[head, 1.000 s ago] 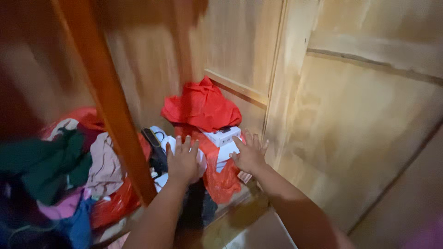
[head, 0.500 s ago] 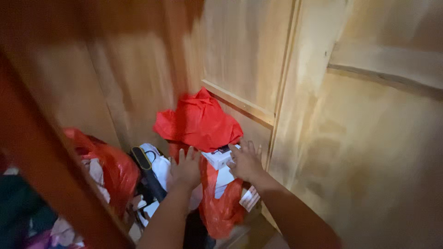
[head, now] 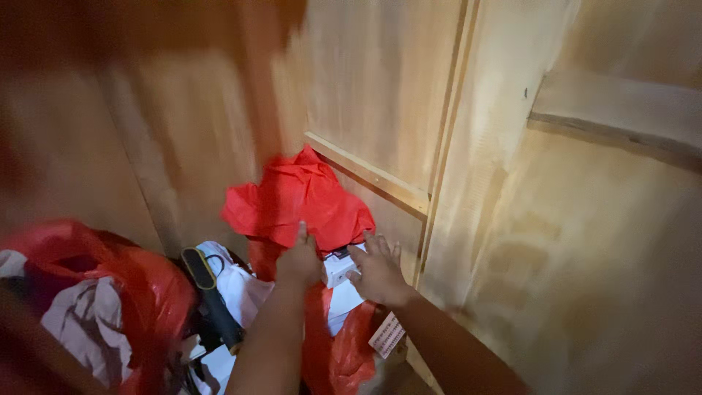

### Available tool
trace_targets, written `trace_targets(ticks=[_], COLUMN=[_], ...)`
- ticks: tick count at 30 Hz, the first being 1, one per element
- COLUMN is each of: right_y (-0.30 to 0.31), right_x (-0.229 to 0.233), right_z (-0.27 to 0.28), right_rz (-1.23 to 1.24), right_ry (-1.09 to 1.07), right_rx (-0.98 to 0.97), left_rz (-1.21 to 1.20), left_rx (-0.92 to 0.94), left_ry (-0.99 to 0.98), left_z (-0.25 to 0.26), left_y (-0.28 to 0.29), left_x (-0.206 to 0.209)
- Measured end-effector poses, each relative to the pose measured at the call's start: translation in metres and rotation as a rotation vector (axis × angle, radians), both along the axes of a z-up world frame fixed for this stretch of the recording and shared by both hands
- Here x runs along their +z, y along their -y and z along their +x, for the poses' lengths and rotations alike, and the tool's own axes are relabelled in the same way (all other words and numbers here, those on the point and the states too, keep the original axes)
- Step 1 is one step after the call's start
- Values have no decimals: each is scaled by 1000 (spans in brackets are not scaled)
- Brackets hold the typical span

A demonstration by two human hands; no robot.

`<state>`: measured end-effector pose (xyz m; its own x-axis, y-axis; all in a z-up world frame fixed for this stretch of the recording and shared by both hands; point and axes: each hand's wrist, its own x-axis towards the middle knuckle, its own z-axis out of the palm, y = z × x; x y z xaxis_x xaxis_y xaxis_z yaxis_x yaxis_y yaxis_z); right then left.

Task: The person removes items from a wooden closet and places them on a nearby chair. They handle a white plastic bag, a rectangular box, a red cloth, and a white cloth, moving each from the closet to the chair.

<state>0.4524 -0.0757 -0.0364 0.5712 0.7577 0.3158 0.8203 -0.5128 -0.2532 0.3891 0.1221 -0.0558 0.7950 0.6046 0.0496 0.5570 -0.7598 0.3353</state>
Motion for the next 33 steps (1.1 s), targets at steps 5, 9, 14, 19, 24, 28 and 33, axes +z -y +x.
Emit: trace_targets(ticks=[5, 9, 14, 19, 24, 28, 33], right_y=[-1, -3, -8, -3, 2, 9, 21], right_x=[-7, -13, -15, -13, -17, -24, -31], right_z=[-3, -5, -20, -45, -50, -48, -42], right_rz=[5, -21, 71, 76, 154, 336, 488], right_ry=[-104, -184, -29, 287, -31, -187, -405], right_rx=[-9, -53, -88, -102, -40, -25, -19], left_rz=[343, -45, -382, -475, -461, -81, -76], left_rx=[-196, -313, -294, -294, -369, -184, 269], left_ry=[570, 646, 591, 385, 431, 604, 523], left_z=[29, 30, 5, -24, -56, -80, -101], left_y=[-23, -23, 13, 42, 60, 70, 72], left_x=[-55, -72, -56, -33, -22, -8, 12])
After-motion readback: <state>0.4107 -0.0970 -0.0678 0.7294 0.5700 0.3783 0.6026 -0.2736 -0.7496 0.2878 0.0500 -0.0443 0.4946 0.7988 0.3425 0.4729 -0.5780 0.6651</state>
